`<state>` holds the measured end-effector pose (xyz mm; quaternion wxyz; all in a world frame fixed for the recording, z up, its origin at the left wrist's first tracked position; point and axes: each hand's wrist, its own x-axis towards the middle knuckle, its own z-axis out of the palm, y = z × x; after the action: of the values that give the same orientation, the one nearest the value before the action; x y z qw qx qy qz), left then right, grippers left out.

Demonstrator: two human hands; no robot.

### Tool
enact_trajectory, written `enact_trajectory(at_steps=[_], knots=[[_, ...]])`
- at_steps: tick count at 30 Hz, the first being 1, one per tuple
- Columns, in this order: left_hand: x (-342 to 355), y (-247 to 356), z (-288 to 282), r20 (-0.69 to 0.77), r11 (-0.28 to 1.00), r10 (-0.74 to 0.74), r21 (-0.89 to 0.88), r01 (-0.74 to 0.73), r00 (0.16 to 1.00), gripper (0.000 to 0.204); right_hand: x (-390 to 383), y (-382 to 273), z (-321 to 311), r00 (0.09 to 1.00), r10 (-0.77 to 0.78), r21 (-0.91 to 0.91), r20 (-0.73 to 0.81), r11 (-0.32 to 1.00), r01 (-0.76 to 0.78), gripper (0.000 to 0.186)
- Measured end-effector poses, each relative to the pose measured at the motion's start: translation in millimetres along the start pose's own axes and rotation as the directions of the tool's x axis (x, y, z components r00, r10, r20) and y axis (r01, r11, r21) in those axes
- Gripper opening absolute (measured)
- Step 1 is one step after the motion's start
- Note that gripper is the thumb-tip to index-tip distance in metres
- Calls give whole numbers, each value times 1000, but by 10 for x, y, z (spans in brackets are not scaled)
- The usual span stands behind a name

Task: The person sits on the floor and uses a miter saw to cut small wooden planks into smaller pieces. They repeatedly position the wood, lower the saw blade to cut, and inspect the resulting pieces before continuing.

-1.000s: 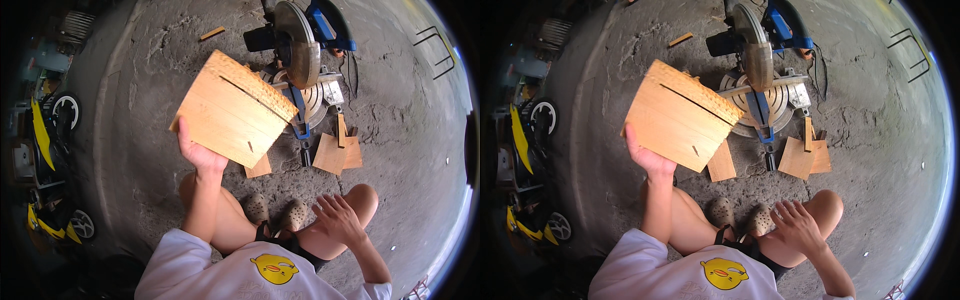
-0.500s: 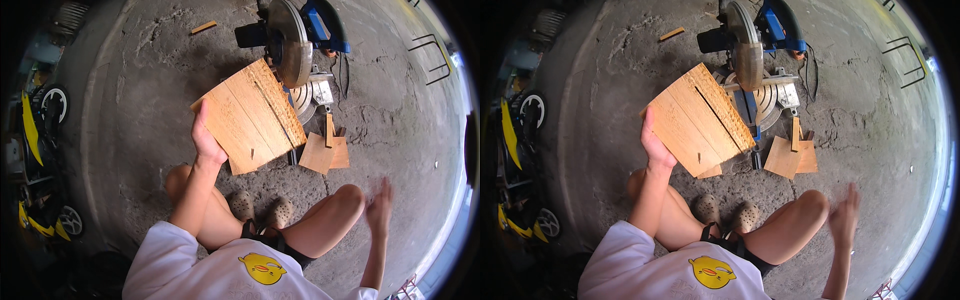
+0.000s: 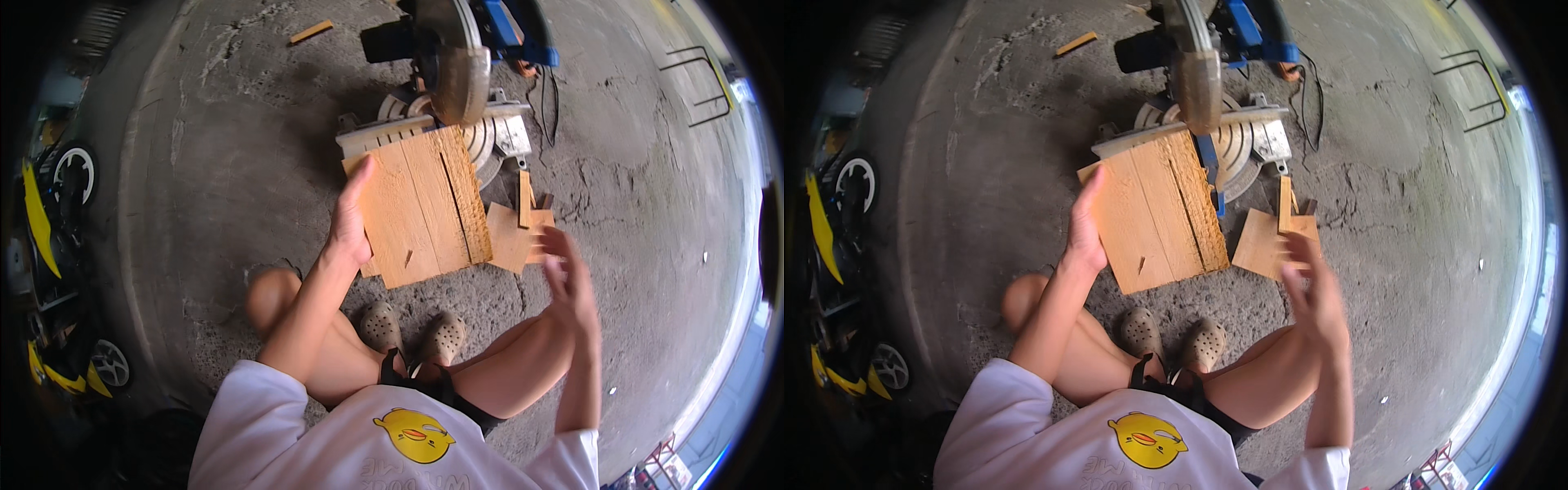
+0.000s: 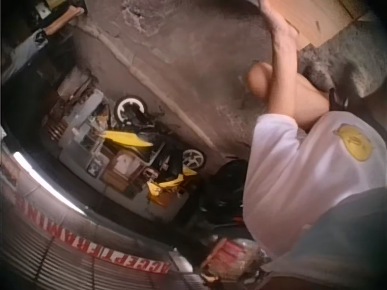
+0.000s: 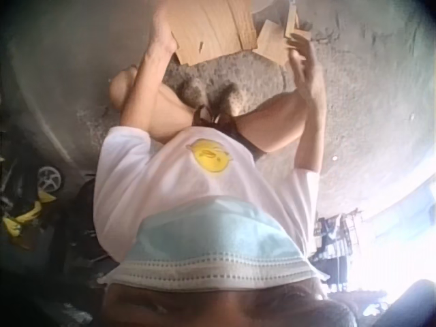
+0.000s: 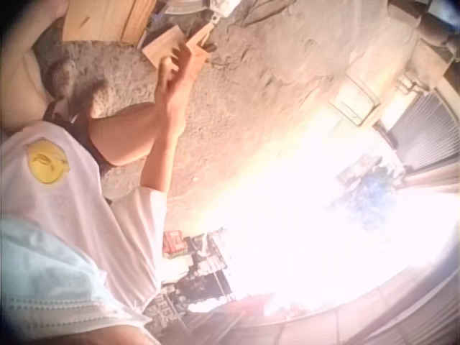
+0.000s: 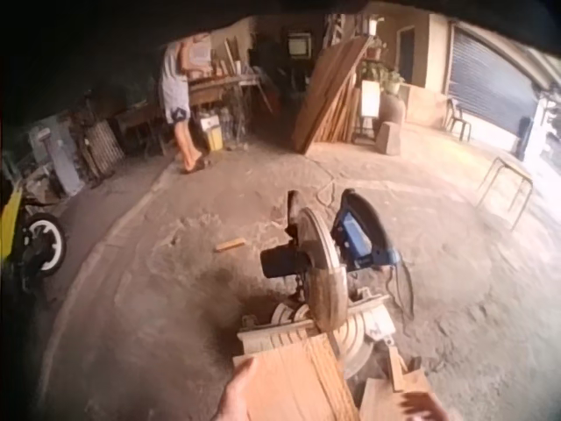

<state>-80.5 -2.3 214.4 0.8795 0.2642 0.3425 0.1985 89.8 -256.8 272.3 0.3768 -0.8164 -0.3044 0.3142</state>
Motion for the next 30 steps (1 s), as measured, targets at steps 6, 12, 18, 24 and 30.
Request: enact_trajectory(at_steps=[6,12,18,24,30], knots=[[659,-791,-693,-109,981,-192,-34,189,975,69,488,730,1254,927,157,390,340,874,-291,42],[939,-1257,-1132,-283,831,-75,512,217,956,65,998,1446,1673,962,112,598,248,764,-243,38],[964,-1541,-1131,-216,852,-176,456,258,960,39,1442,1661,1725,976,212,256,45,942,-216,43],[1193,-1689,-1269,-336,875,1,455,162,942,34,1797,1236,1150,781,-197,-199,-593,975,95,32],[1053,-1672,-1106,-253,376,457,924,73,853,76,2599,-589,-267,672,-443,-187,-593,888,421,53]])
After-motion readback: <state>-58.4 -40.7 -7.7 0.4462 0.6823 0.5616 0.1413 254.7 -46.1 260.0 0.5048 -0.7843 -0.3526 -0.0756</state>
